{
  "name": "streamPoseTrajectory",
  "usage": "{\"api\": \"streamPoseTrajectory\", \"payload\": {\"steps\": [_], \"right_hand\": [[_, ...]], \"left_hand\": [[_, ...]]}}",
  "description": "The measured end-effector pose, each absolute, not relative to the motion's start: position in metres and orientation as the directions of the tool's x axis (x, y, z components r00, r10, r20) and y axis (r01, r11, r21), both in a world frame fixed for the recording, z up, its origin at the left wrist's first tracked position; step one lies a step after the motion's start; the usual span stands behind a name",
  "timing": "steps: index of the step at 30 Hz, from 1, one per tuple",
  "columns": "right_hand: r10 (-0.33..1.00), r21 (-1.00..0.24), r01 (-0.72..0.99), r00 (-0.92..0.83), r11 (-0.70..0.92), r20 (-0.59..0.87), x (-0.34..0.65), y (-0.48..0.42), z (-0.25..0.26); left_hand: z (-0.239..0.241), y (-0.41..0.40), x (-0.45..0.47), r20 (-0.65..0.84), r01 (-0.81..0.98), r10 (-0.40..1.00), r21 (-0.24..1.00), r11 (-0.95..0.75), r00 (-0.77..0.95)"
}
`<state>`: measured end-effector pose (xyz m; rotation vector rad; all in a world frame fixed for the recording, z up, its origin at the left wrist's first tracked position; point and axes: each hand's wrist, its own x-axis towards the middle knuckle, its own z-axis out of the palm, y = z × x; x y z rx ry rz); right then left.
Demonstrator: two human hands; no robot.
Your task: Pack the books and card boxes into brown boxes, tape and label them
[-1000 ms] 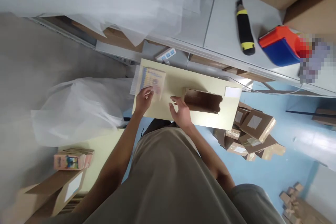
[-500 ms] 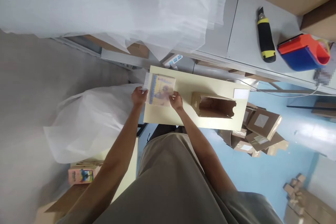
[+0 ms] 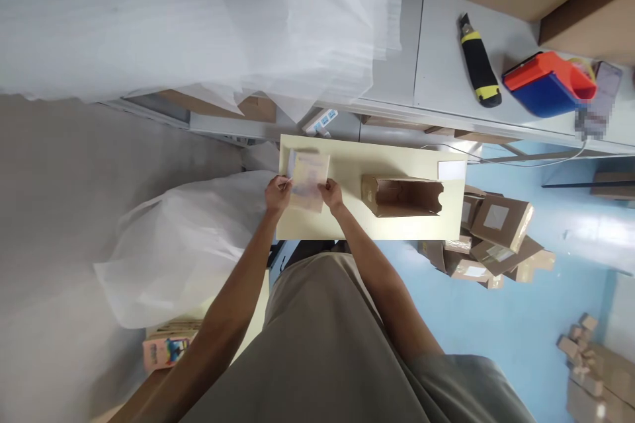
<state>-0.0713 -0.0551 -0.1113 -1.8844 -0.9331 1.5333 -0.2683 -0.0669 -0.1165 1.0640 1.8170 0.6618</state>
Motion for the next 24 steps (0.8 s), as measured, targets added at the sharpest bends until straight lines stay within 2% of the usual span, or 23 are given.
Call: {"api": "streamPoseTrajectory", "payload": {"steps": [7, 11, 15, 19, 22, 24], "right_hand": [[0.847, -0.833, 0.161, 0.041, -0.529, -0.53, -0.052, -0.077, -0.054], [0.889, -0.882, 0.132, -0.009, -0.452, -0.457, -0.029, -0.095, -0.004], [0.91, -0.905, 0.1, -0.01, -0.412, -0.415, -0.004, -0.11, 0.038], [0.93, -0.927, 0.075, 0.024, -0.368, -0.367, 0.026, -0.118, 0.068], [0.943, -0.941, 0.072, 0.047, -0.331, -0.329, 0.053, -0.12, 0.088], [0.954, -0.95, 0.088, 0.053, -0.3, -0.296, 0.073, -0.12, 0.098]], "left_hand": [[-0.073, -0.082, -0.267, -0.437, 0.287, 0.867, 0.821, 0.493, -0.239], [-0.042, -0.092, -0.263, -0.395, 0.259, 0.906, 0.869, 0.423, -0.153], [-0.017, -0.095, -0.249, -0.384, 0.153, 0.919, 0.907, 0.393, -0.09], [0.012, -0.095, -0.227, -0.404, 0.045, 0.914, 0.914, 0.402, 0.04], [0.037, -0.093, -0.202, -0.427, 0.036, 0.891, 0.904, 0.427, 0.154], [0.054, -0.092, -0.181, -0.41, 0.04, 0.896, 0.911, 0.41, 0.17]]}}
